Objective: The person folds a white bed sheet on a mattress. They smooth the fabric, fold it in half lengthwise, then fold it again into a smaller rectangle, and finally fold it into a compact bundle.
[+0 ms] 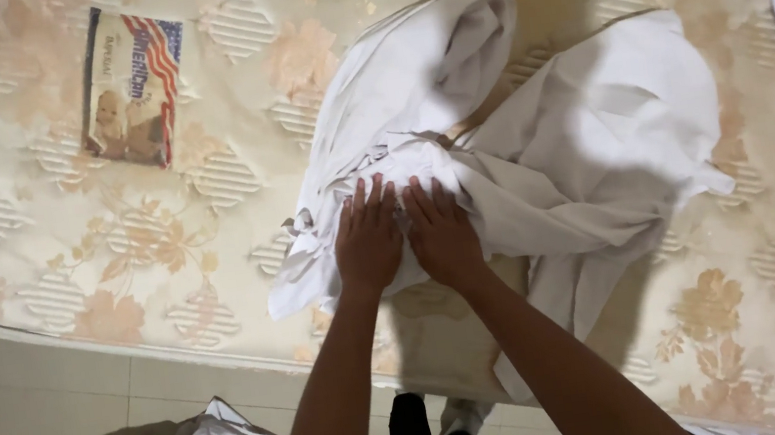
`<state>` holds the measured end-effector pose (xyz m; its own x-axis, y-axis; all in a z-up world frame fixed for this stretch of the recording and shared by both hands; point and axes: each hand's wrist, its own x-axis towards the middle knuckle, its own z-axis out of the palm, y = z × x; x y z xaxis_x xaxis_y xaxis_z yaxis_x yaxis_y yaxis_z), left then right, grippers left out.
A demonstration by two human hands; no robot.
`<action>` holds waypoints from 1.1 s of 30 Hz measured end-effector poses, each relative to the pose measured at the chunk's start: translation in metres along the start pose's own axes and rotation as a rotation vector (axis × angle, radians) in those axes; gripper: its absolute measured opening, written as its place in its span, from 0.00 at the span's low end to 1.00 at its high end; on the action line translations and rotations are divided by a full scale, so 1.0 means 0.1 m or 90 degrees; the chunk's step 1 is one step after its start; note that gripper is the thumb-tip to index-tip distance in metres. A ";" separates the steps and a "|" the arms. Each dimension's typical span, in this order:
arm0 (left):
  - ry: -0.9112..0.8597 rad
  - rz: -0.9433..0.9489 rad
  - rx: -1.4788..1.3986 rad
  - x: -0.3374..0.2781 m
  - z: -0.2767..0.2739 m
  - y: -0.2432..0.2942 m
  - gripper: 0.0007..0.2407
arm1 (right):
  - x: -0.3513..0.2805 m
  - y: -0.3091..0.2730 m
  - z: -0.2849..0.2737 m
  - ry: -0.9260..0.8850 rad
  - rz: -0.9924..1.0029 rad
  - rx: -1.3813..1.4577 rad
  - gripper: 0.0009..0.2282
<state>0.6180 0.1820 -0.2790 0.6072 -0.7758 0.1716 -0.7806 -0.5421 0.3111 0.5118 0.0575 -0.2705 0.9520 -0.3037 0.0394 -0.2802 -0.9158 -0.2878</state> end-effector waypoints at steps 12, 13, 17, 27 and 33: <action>0.010 0.019 -0.064 -0.03 -0.78 0.90 0.28 | -0.93 0.31 -0.66 0.178 -0.003 0.170 0.22; 0.012 0.024 -0.063 0.02 -0.78 1.01 0.28 | -0.99 0.44 -0.76 0.183 -0.002 0.170 0.22; -0.008 0.100 -0.155 0.21 -0.74 1.51 0.30 | -1.26 1.00 -1.11 0.139 0.104 0.095 0.30; -0.224 0.162 -0.071 1.02 -0.14 2.56 0.49 | -1.46 2.38 -1.07 0.096 0.186 -0.006 0.48; -0.034 0.166 0.026 1.09 0.86 2.42 0.40 | -1.08 2.56 -1.15 0.068 0.201 0.035 0.48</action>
<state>0.4826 -0.0614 -0.2655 0.3767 -0.9062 0.1918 -0.9157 -0.3331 0.2249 0.3233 -0.1741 -0.2386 0.7999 -0.5988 0.0395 -0.5495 -0.7573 -0.3528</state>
